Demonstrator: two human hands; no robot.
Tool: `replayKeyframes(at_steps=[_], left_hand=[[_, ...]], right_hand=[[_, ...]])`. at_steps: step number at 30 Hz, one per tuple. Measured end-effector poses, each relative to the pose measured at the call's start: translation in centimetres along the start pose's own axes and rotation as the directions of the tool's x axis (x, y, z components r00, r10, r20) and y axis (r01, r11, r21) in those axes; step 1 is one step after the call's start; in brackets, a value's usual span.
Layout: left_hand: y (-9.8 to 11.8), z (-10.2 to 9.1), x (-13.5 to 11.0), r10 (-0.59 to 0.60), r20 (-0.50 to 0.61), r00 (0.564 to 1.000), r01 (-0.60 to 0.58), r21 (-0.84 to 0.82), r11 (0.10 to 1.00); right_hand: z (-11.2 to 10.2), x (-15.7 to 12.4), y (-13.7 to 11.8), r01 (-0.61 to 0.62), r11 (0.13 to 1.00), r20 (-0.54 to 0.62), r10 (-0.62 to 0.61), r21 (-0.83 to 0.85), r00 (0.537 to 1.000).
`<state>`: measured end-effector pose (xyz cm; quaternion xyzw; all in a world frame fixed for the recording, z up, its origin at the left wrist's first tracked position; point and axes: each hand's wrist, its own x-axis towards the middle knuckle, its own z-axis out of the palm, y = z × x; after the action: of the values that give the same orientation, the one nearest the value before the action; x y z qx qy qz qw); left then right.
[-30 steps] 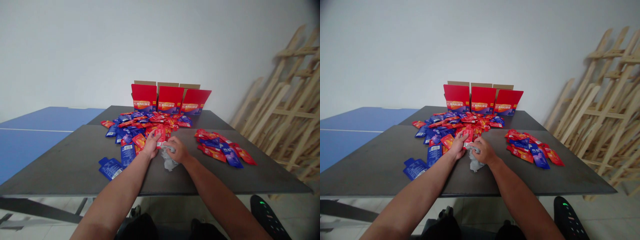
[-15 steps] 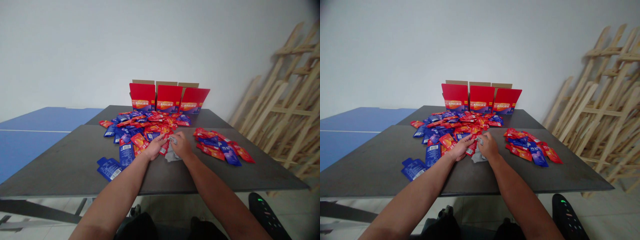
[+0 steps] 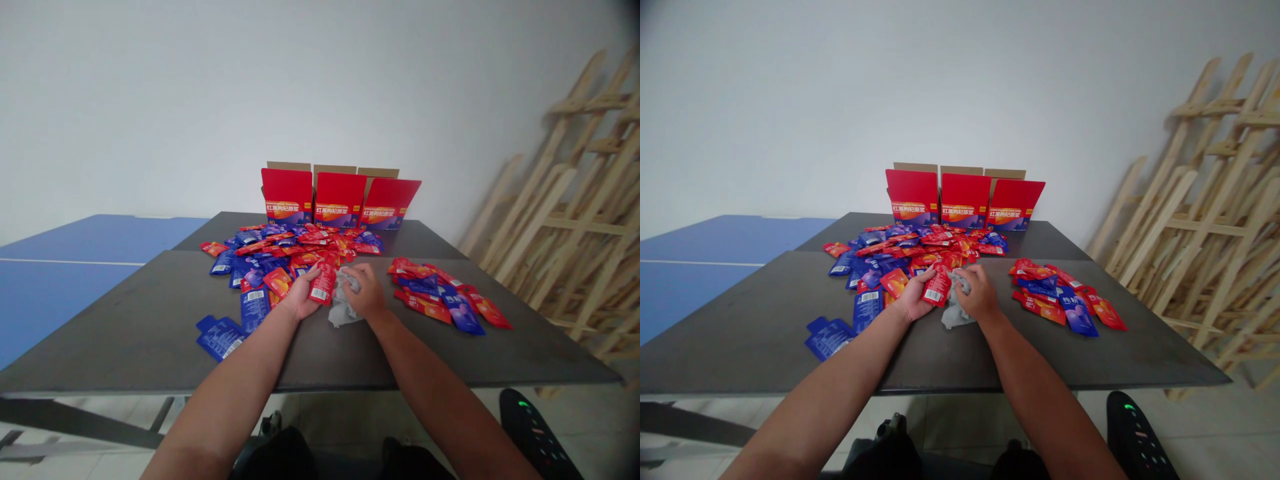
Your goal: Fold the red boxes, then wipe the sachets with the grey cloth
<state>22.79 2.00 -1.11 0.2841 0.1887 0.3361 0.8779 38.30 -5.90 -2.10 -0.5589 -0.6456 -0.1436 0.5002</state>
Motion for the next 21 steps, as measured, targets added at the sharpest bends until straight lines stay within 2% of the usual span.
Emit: replayKeyframes(at_steps=[2, 4, 6, 7, 10, 14, 18, 21], left_hand=[[0.1, -0.1, 0.2, -0.033, -0.01, 0.999, 0.033, -0.046, 0.998], [0.2, -0.1, 0.2, -0.108, 0.019, 0.994, 0.109, -0.06, 0.992], [0.1, 0.1, 0.0, -0.17, 0.05, 0.984, 0.173, -0.049, 0.984], [0.1, 0.2, -0.2, -0.185, 0.058, 0.981, 0.187, -0.042, 0.981], [-0.1, 0.5, -0.5, -0.19, 0.068, 0.979, 0.191, -0.01, 0.982], [-0.5, 1.0, -0.8, -0.201, 0.065, 0.977, 0.199, 0.041, 0.979], [-1.0, 1.1, -0.8, -0.206, 0.061, 0.977, 0.199, 0.1, 0.975], [-1.1, 0.8, -0.8, -0.202, 0.006, 0.979, 0.198, 0.178, 0.964]], right_hand=[[0.5, -0.5, -0.9, 0.182, 0.98, 0.136, -0.192, 0.086, 0.972], [1.1, -0.9, -1.6, 0.299, 0.943, 0.237, -0.326, 0.143, 0.915], [1.6, -1.1, -2.0, 0.351, 0.924, 0.275, -0.38, 0.152, 0.883], [1.7, -1.1, -2.0, 0.353, 0.925, 0.274, -0.379, 0.142, 0.884], [1.9, -1.1, -1.9, 0.275, 0.957, 0.234, -0.288, 0.089, 0.929], [1.9, -0.8, -1.4, 0.092, 0.995, 0.141, -0.095, 0.027, 0.985], [1.7, -0.5, -0.8, -0.086, 0.996, 0.032, 0.085, 0.018, 0.996], [1.5, -0.2, -0.4, -0.173, 0.985, -0.018, 0.173, 0.008, 0.985]])
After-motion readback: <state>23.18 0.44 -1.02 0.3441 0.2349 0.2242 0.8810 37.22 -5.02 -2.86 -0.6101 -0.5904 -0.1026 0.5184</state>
